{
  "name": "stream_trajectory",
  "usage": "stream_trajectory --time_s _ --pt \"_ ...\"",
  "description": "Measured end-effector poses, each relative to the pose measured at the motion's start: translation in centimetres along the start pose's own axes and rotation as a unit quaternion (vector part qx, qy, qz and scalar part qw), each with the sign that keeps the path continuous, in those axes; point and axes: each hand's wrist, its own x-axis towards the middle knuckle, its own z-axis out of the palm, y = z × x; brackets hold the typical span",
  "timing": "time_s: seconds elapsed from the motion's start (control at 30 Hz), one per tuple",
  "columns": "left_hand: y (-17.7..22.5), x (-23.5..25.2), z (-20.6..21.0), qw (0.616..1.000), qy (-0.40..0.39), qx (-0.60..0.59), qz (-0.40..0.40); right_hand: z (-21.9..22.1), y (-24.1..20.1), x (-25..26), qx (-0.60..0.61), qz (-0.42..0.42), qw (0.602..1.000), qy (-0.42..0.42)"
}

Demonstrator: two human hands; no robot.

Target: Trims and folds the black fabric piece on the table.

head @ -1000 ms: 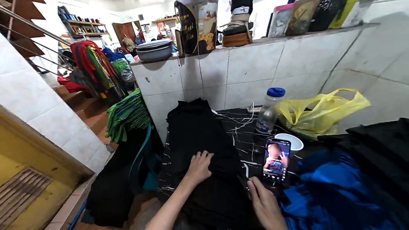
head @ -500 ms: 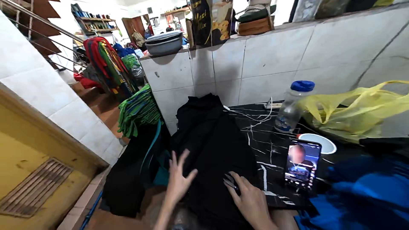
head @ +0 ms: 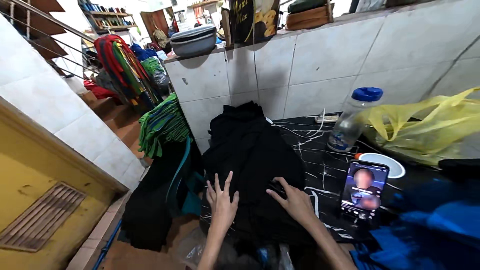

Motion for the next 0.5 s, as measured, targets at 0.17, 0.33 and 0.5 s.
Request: stream_trajectory --time_s 0.17,0.33,0.5 --pt "2.8 -5.5 -2.3 0.975 0.003 -0.035 0.219 0.4 0.0 -4.1 0.022 -0.016 0.996 0.082" --pt "0.2 -8.2 1.7 0.945 0.014 -0.157 0.288 -0.6 0.9 -8.4 0.117 -0.042 0.990 0.070" --pt "1.7 -8.0 0.9 0.942 0.018 -0.249 0.226 -1.8 1.8 -11.5 0.180 -0.121 0.976 0.030"
